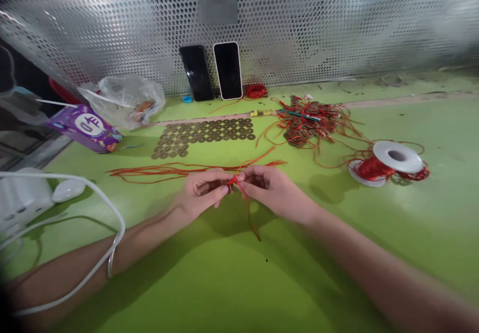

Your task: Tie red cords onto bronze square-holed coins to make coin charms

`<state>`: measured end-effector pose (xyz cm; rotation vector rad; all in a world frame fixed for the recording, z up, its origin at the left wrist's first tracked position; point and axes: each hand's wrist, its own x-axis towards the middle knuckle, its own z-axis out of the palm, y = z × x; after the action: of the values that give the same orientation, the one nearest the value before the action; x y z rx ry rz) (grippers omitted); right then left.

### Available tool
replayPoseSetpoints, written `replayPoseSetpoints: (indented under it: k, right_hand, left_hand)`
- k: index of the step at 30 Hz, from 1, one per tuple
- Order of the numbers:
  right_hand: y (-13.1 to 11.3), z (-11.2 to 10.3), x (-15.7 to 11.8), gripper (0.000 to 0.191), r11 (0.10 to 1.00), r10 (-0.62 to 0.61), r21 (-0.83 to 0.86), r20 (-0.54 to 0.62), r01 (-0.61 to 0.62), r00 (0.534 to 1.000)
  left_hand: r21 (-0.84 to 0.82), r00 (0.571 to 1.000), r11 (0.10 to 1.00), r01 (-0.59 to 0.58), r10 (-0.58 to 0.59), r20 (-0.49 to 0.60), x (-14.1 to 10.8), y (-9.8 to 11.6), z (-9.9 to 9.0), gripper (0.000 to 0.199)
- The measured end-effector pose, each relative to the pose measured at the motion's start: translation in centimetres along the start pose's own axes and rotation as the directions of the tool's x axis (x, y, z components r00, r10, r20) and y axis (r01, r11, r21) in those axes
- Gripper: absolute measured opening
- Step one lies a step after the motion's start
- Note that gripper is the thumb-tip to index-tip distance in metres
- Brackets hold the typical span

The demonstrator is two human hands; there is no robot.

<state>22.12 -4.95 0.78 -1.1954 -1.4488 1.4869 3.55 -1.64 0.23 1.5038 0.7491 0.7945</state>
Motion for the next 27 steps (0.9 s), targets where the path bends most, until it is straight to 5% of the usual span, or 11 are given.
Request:
replayPoseSetpoints:
  k: [11,20,27]
  right_hand:
    - [-0.03,-0.1,-0.1,0.021,0.996,0.005,-0.087,0.049,0.0,0.999]
    - [-0.43,-0.3,-0.12,0.024,0.995,0.014,-0.104,0.062,-0.007,0.998]
    - [-0.38,0.22,0.01,0.025,0.995,-0.075,-0.06,-0.026,0.074,0.997]
  left_hand:
    - [0.017,0.998,1.0,-0.003,0.002,0.059,-0.09,-0.01,-0.15,0.021]
    - [0.068,0.997,0.995,0.073,-0.07,-0.044,-0.11,0.38,-0.08,0.013]
    - [0.277,0.979,0.957,-0.081,0.129,-0.158,-0.38,-0.34,-0.02,0.01]
